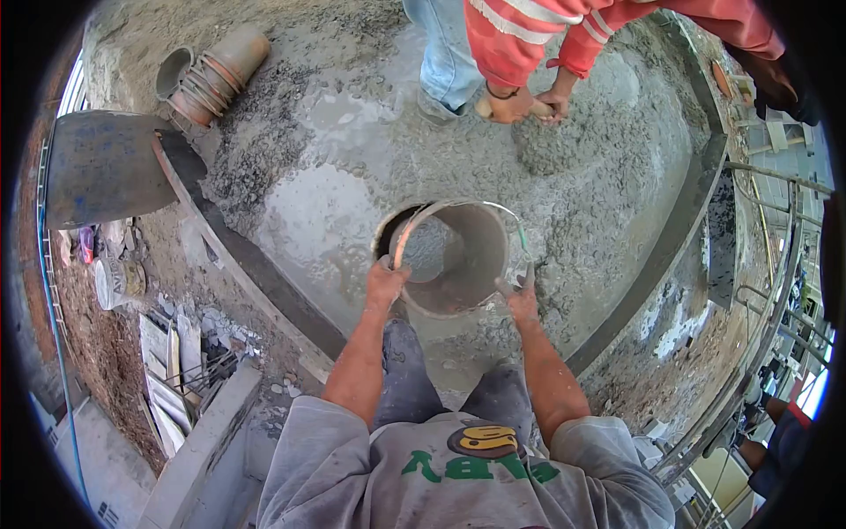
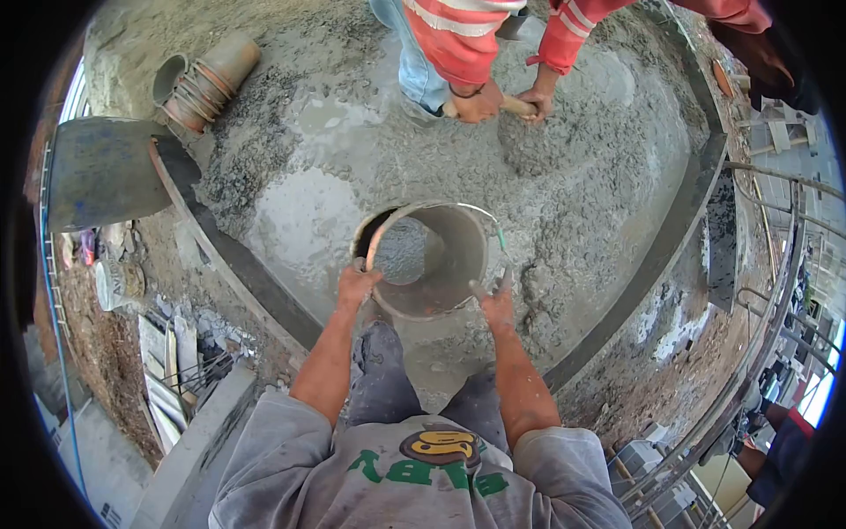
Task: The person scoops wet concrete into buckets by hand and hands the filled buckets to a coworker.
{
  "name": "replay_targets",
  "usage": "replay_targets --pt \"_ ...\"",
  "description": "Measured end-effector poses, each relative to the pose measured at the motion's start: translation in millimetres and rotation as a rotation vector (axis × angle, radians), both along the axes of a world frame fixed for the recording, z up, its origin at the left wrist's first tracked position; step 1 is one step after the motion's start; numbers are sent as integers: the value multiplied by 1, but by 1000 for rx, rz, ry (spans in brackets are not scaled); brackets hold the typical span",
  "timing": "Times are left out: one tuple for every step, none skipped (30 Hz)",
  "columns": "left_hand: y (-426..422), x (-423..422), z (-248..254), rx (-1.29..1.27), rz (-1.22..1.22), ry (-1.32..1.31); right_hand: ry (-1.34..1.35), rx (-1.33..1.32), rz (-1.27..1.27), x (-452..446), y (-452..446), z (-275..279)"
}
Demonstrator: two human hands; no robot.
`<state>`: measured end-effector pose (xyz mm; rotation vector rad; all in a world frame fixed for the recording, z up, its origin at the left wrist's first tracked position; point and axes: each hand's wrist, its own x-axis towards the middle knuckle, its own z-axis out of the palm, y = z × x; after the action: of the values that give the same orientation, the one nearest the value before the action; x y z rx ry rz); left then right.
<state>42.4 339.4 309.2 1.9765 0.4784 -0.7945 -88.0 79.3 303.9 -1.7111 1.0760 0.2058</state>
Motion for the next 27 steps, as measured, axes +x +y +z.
replay_targets --pt "-13 -14 3 -39 -11 0 -39 66 -85 1 -3 22" --pt "-20 -24 -3 -48 -24 5 -87 128 -163 6 -13 32" --pt "-24 -30 -10 -61 -40 9 -73 -80 -83 -9 -34 10" --pt "-25 -32 -7 -62 -30 -13 -52 -293 -12 -28 -48 -11" --pt "-27 -32 -3 -67 -27 -33 125 -569 28 -26 -47 -2" --pt "-28 -30 0 -75 -28 -52 306 -846 66 -15 -44 23" --pt "-26 -26 -1 -73 -47 -42 492 -1120 101 -7 -43 34" --pt "-21 -23 -2 -70 -67 -25 446 -733 44 -16 -52 3" --pt "-14 -21 -1 -66 -90 -3 392 -346 -15 -32 -67 -47" --pt "-4 -13 11 -42 -54 -29 326 40 -76 -42 -75 -76" --pt "9 -3 21 -17 -17 -58 316 -52 -110 -25 -51 -67" --pt "31 8 20 92 -43 -85 298 -145 -140 10 -11 -55" --pt "58 18 18 205 -70 -110 154 24 -288 33 17 -63" --pt "84 25 23 395 -120 -160 17 196 -442 49 47 -69" --pt "111 35 25 583 -173 -216 107 317 -369 74 72 -62" --pt "140 40 20 608 -146 -217 192 437 -292 100 96 -49" --pt "165 47 12 631 -117 -220 168 544 -148 118 118 -46" --pt "182 61 2 662 -126 -240 57 703 17 144 145 -11" --pt "195 73 -9 690 -127 -258 9 795 202 158 176 -12" --pt "202 77 -19 722 -121 -265 43 763 367 180 204 3" --pt "197 91 -16 806 -110 -232 85 733 538 196 221 20" --pt "199 102 -27 761 -12 -425 56 839 409 207 223 22" --pt "206 111 -39 746 -51 -584 32 944 274 216 223 21" --pt "224 119 -73 555 64 -490 12 1041 130 218 223 17" --pt "210 131 -61 354 126 -449 -5 1003 74 214 209 5" --pt "183 146 -44 145 186 -422 -39 957 22 212 187 -13" --pt "162 150 -47 116 136 -430 -37 788 34 212 169 -33"
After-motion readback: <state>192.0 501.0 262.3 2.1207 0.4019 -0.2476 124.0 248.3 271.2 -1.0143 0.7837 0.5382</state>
